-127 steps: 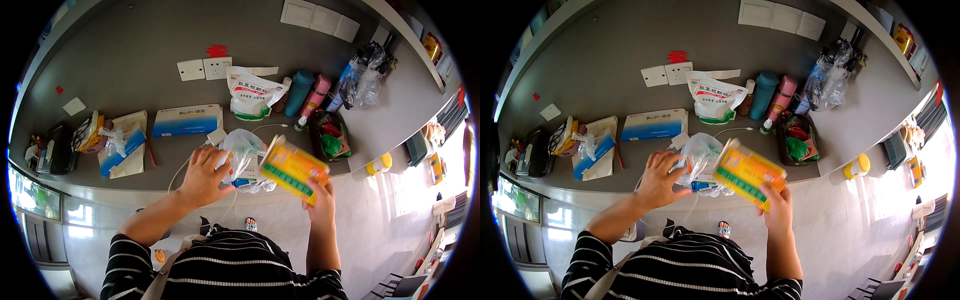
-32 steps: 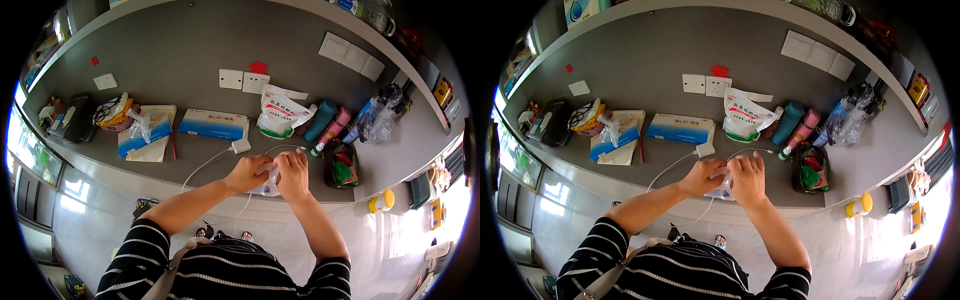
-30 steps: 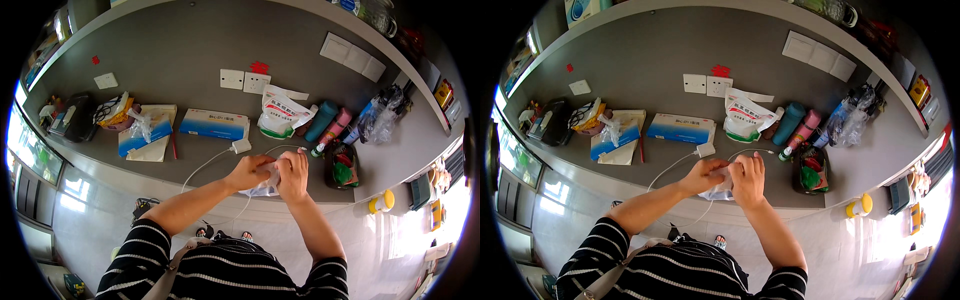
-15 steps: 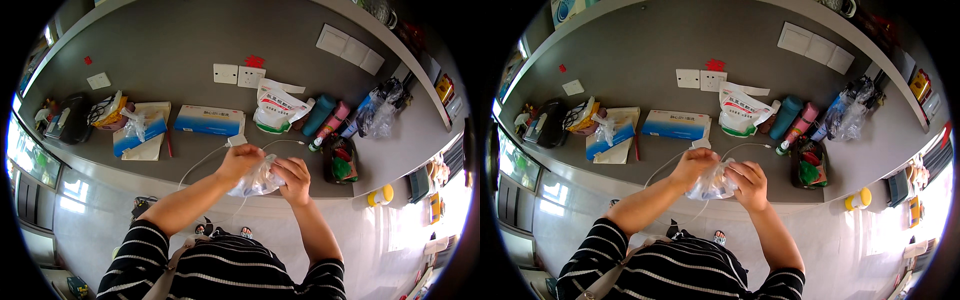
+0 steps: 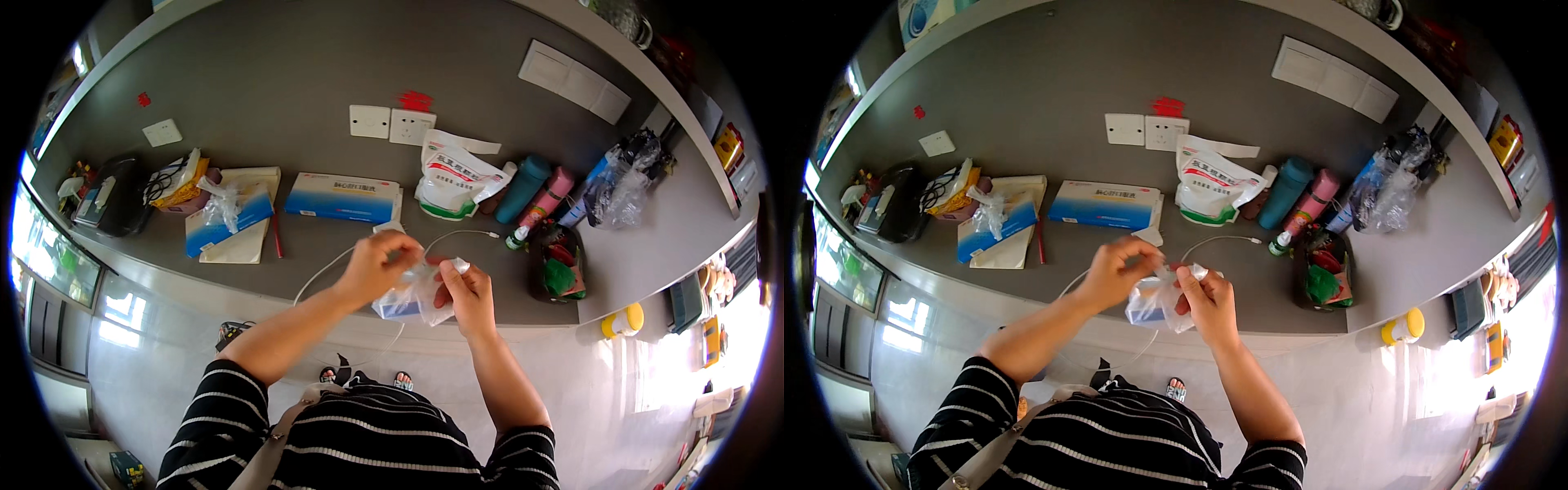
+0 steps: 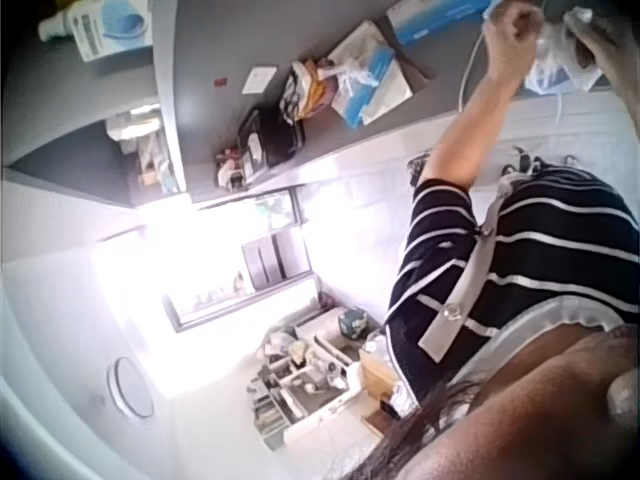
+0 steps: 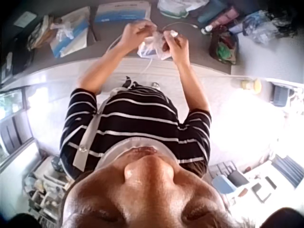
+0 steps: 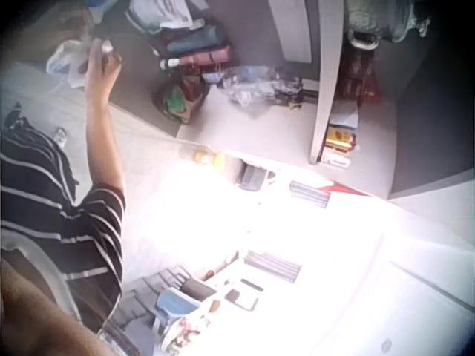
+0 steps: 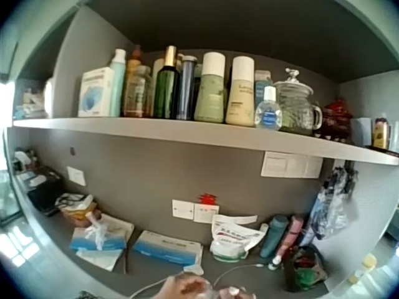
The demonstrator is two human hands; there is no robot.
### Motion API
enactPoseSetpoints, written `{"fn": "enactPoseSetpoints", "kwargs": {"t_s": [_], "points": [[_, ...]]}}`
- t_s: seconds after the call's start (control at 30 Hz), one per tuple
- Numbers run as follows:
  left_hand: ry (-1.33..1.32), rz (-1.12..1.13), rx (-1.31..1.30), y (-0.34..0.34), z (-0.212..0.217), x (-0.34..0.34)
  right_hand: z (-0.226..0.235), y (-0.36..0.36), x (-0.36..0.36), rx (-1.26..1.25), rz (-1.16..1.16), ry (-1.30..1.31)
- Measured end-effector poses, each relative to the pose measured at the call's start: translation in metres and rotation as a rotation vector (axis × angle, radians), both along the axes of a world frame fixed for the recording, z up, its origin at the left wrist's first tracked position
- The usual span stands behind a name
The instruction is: The person wipes a table with a cloth, wraps the cord around a power adapter, and places several medicine boxes and blister packs into a plastic bag. The person then moves the bag and a notebook onto a storage shelf.
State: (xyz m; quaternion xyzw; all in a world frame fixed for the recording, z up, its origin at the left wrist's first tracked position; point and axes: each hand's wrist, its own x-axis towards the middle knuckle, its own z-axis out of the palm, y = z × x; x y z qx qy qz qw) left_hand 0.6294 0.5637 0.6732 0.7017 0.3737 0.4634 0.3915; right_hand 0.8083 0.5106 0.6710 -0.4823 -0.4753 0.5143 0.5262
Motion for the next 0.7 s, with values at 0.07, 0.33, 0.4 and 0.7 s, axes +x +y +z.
{"fn": "enactPoseSetpoints", "kwargs": {"t_s": [0.07,0.33,0.4,0.7], "points": [[0.135,-0.06,0.344,-0.003,-0.002,0.001,-0.004,0.005,-0.005,0.008,0.027,-0.088],[0.128,-0.015,0.567,-0.018,-0.004,-0.006,-0.017,0.006,-0.014,0.329,0.056,-0.68],[0.111,-0.113,0.463,-0.015,-0.004,-0.014,-0.017,0.006,-0.018,0.272,0.109,-0.548],[0.018,-0.135,-0.019,-0.015,-0.012,-0.048,0.019,0.005,-0.046,-0.022,0.155,0.059]]}}
